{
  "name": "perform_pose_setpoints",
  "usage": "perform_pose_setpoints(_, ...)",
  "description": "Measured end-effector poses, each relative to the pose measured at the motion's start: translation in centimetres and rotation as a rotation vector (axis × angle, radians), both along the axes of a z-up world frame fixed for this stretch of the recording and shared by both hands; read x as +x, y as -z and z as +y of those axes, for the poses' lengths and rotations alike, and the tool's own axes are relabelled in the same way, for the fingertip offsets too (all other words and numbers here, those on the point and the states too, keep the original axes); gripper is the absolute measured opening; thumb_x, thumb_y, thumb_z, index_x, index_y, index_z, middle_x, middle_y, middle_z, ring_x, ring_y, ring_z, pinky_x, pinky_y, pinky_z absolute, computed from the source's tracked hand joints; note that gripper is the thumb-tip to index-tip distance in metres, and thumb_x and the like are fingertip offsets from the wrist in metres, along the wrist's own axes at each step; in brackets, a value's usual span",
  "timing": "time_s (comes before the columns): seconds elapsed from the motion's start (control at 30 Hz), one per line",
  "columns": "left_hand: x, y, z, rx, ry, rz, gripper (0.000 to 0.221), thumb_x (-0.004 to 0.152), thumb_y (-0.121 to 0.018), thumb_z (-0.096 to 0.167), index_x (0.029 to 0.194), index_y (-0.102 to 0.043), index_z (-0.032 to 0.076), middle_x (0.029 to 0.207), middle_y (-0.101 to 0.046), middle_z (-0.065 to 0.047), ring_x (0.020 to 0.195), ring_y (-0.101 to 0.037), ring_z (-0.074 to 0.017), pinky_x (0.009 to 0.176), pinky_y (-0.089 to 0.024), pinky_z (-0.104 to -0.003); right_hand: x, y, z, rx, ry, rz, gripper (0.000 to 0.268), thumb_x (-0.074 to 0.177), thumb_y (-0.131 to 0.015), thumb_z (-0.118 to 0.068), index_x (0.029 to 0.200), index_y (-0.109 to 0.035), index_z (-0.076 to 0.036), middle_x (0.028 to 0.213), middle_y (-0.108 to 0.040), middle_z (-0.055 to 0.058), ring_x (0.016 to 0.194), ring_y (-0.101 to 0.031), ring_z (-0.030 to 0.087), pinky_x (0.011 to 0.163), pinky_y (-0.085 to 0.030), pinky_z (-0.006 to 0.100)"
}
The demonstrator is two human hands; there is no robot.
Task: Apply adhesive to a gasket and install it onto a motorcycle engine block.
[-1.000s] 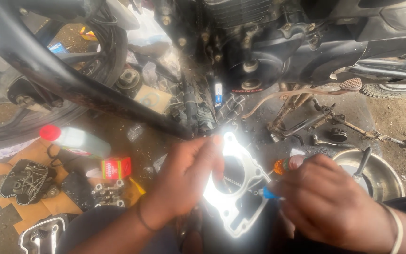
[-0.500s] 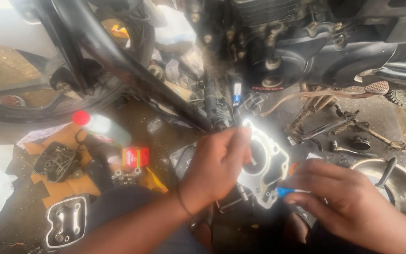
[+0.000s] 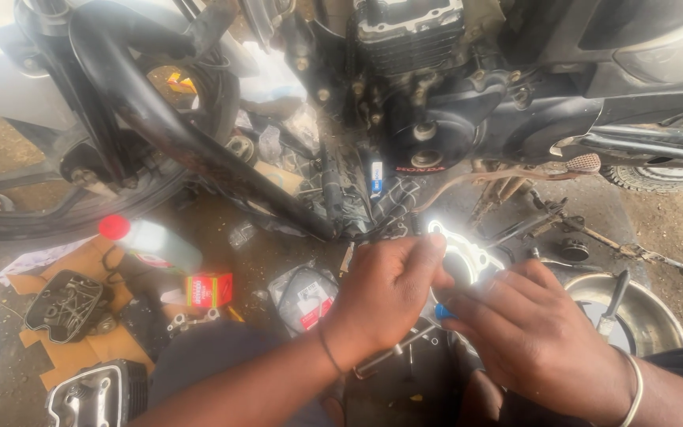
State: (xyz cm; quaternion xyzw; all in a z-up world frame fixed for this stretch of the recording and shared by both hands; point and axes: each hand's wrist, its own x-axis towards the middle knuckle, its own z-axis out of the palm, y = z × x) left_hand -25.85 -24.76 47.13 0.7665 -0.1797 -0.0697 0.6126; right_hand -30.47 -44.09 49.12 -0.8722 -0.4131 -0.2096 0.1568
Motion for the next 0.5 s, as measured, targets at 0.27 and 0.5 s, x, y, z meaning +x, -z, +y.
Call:
perform_pose_setpoints(0.27, 0.4, 0.1, -0.1, -0.025, 0.010, 0.009, 0.052, 0.104, -0.046, 0.041, 0.086, -0.075, 0.002, 0.076, -0.077, -0.009, 0.071, -0.076, -0.0171, 0.070, -0.059, -0.031, 0.0, 0.5, -0.4, -0.028, -0.018, -0.056, 0.021, 0.074, -0.078, -0.014, 0.090, -0.068, -0.005, 0.080, -0.059, 0.003, 0.071, -0.059, 0.021, 0.065, -0.044, 0.038)
perform_pose_setpoints(0.5, 0.6, 0.3, 0.4, 0.025, 0.015, -0.015, 0.051, 0.103, -0.048, 0.041, 0.083, -0.075, 0.002, 0.074, -0.077, -0.008, 0.069, -0.075, -0.0161, 0.068, -0.058, -0.031, -0.2, 2.2, -1.5, -0.020, -0.010, -0.001, 0.013, 0.077, -0.078, -0.012, 0.081, -0.066, -0.008, 0.074, -0.058, 0.001, 0.069, -0.059, 0.019, 0.069, -0.046, 0.038)
